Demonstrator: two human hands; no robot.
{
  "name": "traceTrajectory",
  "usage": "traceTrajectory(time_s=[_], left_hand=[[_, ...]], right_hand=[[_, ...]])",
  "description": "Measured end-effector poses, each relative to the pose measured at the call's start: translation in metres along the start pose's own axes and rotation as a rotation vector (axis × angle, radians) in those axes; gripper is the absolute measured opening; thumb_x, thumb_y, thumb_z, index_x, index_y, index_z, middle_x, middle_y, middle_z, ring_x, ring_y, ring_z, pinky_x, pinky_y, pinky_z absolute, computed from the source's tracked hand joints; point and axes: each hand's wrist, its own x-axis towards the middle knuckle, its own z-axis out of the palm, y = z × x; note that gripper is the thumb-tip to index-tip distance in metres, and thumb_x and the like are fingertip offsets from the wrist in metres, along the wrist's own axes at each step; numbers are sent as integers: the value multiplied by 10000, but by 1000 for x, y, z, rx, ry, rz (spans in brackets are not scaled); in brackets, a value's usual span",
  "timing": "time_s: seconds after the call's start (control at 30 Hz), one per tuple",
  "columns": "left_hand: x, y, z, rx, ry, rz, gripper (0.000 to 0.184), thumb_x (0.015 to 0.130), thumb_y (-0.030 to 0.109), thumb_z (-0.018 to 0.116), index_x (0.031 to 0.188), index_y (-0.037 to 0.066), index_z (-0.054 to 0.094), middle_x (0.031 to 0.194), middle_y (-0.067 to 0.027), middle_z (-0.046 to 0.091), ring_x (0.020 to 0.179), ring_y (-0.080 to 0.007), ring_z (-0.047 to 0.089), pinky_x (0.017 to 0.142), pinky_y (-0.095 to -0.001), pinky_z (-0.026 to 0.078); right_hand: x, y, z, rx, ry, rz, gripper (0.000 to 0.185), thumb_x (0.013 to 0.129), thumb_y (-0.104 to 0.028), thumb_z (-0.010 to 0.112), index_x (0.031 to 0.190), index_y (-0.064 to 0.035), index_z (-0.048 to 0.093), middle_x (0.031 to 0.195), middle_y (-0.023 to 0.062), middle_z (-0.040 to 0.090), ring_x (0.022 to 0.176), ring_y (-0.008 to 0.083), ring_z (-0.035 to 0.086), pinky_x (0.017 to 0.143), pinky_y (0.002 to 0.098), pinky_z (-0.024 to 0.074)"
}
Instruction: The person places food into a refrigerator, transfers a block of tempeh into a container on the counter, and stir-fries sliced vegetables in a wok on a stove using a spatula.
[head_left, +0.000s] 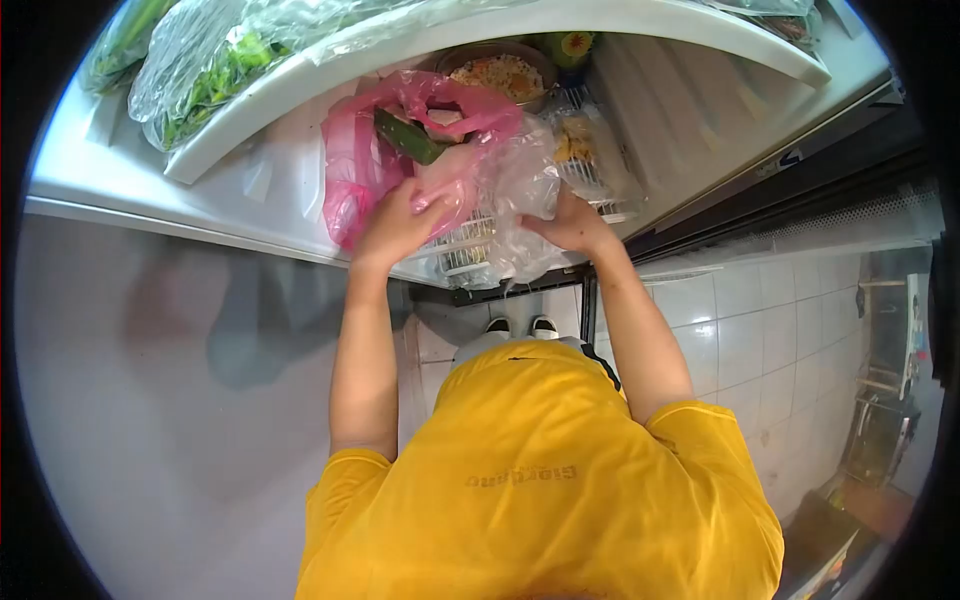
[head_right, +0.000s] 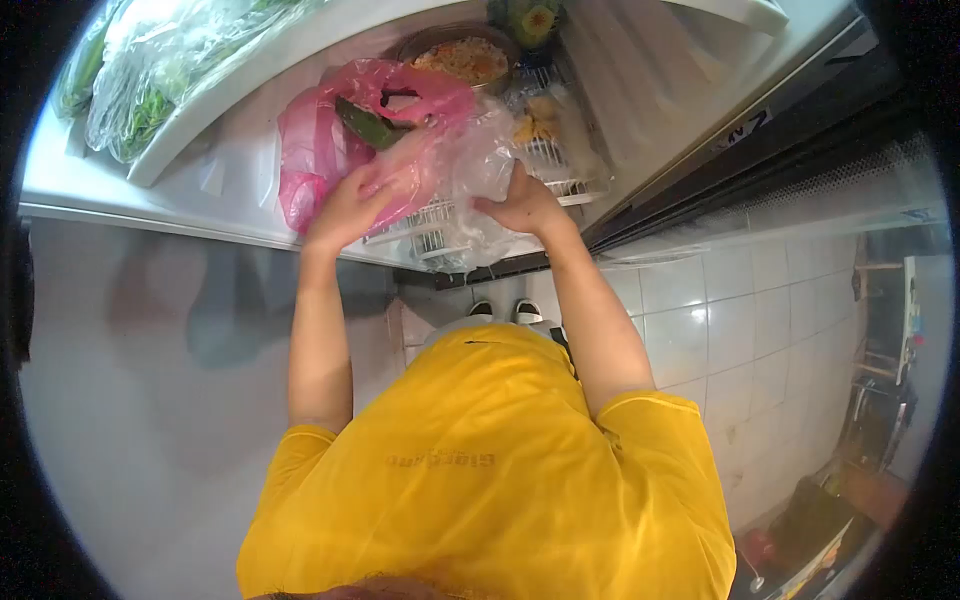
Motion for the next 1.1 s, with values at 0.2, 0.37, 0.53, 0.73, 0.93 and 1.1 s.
traceTrajectory(time_s=[0.2,0.37,0.53,0.73,0.93,1.1], left_hand=[[-25,-5,11,181,-154,199,245,863,199,622,1004,4,667,1024,-178,654,960,-391,592,862,-451,461],[-38,-5,13,253,60,419,194,863,149,637,985,3,673,948,-166,641,891,-344,605,818,-393,471],[-51,13,14,248,318,442,147,814,84,656,948,30,682,977,-99,645,916,-316,588,841,-407,460],[-70,16,22,200,499,620,183,763,17,716,944,32,692,968,-96,623,908,-269,588,780,-383,472],[-83,-8,24,63,506,650,95,760,-9,727,839,5,675,735,-77,633,659,-234,585,615,-338,441],[-85,-27,24,-90,389,726,76,783,40,717,764,33,644,675,-73,616,611,-246,568,612,-358,417]], right_hand=[[21,-17,13,189,18,141,567,899,-349,568,1210,120,498,1121,325,605,1069,446,587,946,437,455],[75,-12,33,715,599,-83,343,959,-207,485,1172,51,555,1091,250,642,954,364,645,862,370,488],[46,-51,19,1077,193,116,500,932,-286,591,1289,35,450,1140,136,600,901,175,639,784,318,492],[33,-23,48,1021,107,138,646,909,-385,634,1343,26,390,1165,137,590,966,214,634,810,322,513],[-18,-24,49,1105,360,224,608,961,-451,522,1342,9,406,1167,135,585,935,228,634,806,328,516],[-79,-15,57,962,611,205,365,960,-317,572,1109,15,601,961,56,657,810,129,618,707,261,464]])
